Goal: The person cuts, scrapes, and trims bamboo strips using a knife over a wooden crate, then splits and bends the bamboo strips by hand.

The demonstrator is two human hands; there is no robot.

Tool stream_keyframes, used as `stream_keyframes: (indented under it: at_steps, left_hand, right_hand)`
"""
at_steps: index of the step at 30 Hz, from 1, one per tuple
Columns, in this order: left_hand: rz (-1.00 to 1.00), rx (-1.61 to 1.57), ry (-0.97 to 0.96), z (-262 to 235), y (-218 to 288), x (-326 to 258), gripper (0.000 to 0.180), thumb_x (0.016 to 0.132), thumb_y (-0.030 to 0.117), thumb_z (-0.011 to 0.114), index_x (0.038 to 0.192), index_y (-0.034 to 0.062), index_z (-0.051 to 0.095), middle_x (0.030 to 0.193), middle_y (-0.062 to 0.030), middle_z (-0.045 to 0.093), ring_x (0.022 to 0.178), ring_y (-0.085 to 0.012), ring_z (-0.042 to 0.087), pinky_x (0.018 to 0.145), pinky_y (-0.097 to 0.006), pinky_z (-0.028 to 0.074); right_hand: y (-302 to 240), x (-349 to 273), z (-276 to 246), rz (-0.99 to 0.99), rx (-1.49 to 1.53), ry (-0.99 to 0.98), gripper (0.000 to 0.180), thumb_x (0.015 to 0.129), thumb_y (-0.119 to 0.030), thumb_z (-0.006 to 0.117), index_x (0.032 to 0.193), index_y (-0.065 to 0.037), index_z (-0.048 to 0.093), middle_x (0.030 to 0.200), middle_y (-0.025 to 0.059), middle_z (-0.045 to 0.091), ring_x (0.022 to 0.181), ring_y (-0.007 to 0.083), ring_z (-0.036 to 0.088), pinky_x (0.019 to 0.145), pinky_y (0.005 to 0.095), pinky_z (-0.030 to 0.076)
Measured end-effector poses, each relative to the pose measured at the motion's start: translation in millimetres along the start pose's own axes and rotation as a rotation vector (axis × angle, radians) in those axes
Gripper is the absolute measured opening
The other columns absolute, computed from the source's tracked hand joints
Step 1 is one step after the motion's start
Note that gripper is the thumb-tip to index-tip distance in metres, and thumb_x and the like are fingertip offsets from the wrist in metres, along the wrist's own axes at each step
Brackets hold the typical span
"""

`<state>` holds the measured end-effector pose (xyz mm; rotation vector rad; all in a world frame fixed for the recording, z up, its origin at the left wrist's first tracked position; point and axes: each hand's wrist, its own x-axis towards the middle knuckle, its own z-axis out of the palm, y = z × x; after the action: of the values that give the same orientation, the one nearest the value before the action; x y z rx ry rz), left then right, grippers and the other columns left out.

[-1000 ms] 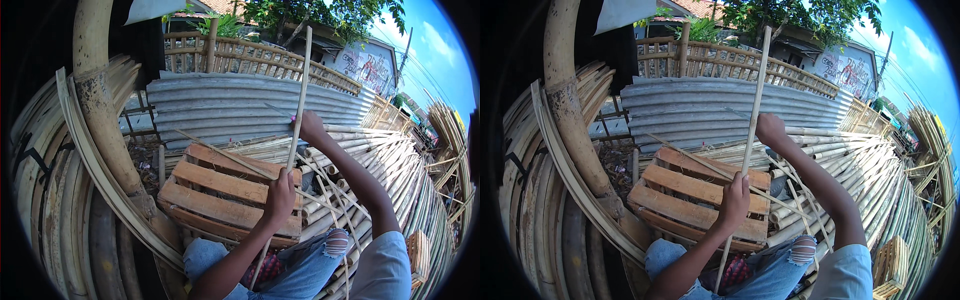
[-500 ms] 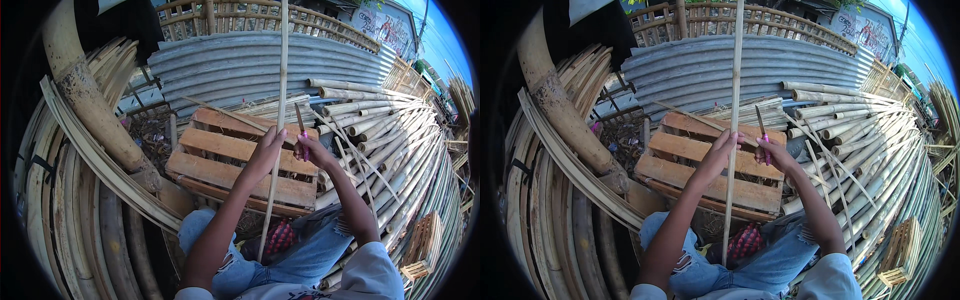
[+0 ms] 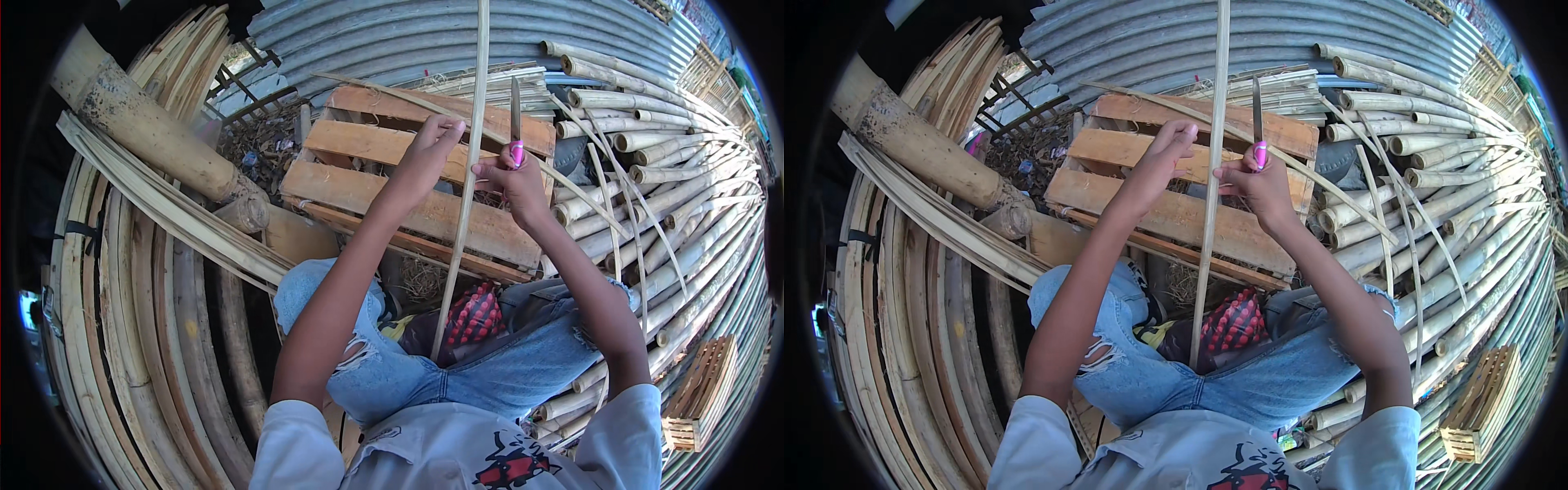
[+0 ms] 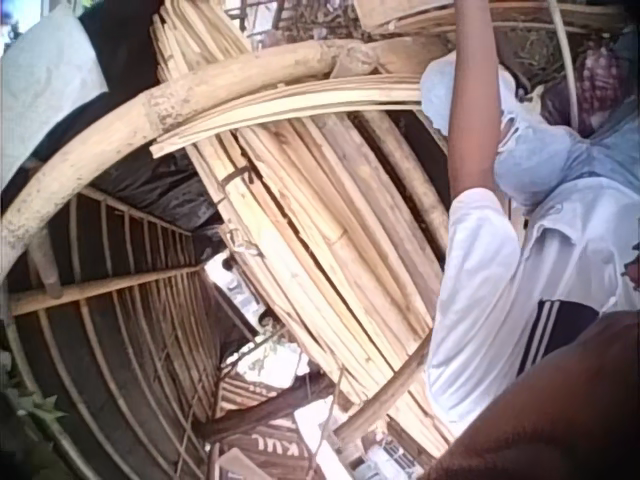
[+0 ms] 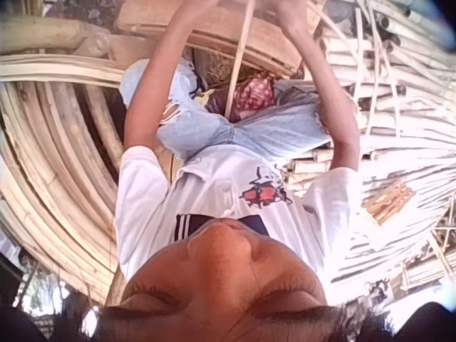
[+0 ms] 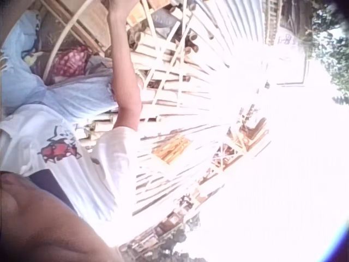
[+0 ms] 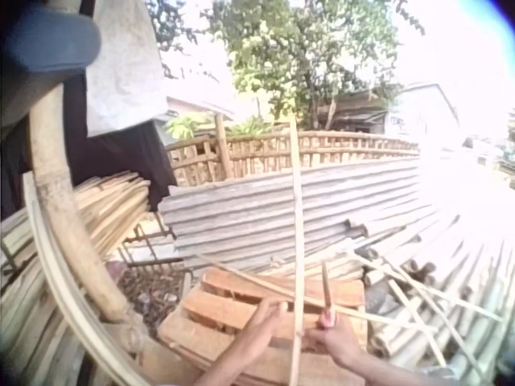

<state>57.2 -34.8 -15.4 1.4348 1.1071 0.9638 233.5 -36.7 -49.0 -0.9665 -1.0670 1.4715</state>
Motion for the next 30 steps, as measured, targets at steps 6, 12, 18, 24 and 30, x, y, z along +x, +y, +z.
stream_keyframes:
  at_steps: [6, 12, 18, 24, 30]
  left_hand:
    - [-0.034, 0.363, -0.076, 27, -25, -67, 0.056, 0.09, 0.038, 0.054, 0.126, -0.0008, 0.038, 0.117, -0.019, 0.048, 0.099, -0.0234, 0.055, 0.086, -0.034, 0.045]
    - [-0.157, 0.121, -0.061, 57, -47, -102, 0.038, 0.095, 0.031, 0.048, 0.115, -0.0008, 0.044, 0.091, -0.0106, 0.056, 0.074, -0.0147, 0.056, 0.065, -0.026, 0.046]
    - [-0.332, -0.357, -0.06, 47, -24, -99, 0.026, 0.097, 0.03, 0.041, 0.091, 0.0052, 0.048, 0.055, 0.0049, 0.036, 0.039, -0.0013, 0.03, 0.035, -0.017, 0.022]
    - [-0.463, -0.729, -0.127, 32, -14, -94, 0.033, 0.098, 0.036, 0.036, 0.081, 0.0086, 0.043, 0.052, 0.0069, 0.025, 0.035, -0.0015, 0.021, 0.032, -0.018, 0.016]
    - [-0.401, -0.518, -0.002, 39, -8, -85, 0.029, 0.097, 0.032, 0.041, 0.079, 0.0091, 0.042, 0.052, 0.0067, 0.027, 0.037, -0.0013, 0.023, 0.033, -0.018, 0.016]
  right_hand:
    - [-42, 25, -26, -0.147, -0.024, 0.242, 0.039, 0.073, 0.004, 0.067, 0.066, -0.013, 0.033, 0.083, 0.0139, 0.066, 0.069, 0.0163, 0.065, 0.059, 0.0276, 0.056]
    - [-50, 40, -38, -0.352, 0.03, 0.343, 0.039, 0.074, 0.005, 0.067, 0.063, -0.011, 0.032, 0.078, 0.0134, 0.064, 0.066, 0.0157, 0.064, 0.054, 0.0271, 0.056]
    - [-54, 38, -37, -0.346, 0.049, 0.291, 0.026, 0.082, -0.012, 0.063, 0.068, -0.006, 0.042, 0.076, 0.0111, 0.062, 0.062, 0.0143, 0.062, 0.049, 0.0259, 0.054]
    - [-55, 15, -41, -0.114, -0.192, 0.012, 0.026, 0.09, -0.029, 0.053, 0.085, -0.003, 0.053, 0.058, 0.003, 0.053, 0.047, 0.0085, 0.047, 0.042, 0.0226, 0.035]
    - [-45, -13, -36, -0.366, -0.941, -0.026, 0.027, 0.084, -0.027, 0.055, 0.076, -0.002, 0.058, 0.057, 0.0146, 0.054, 0.053, 0.0313, 0.054, 0.053, 0.0395, 0.042]
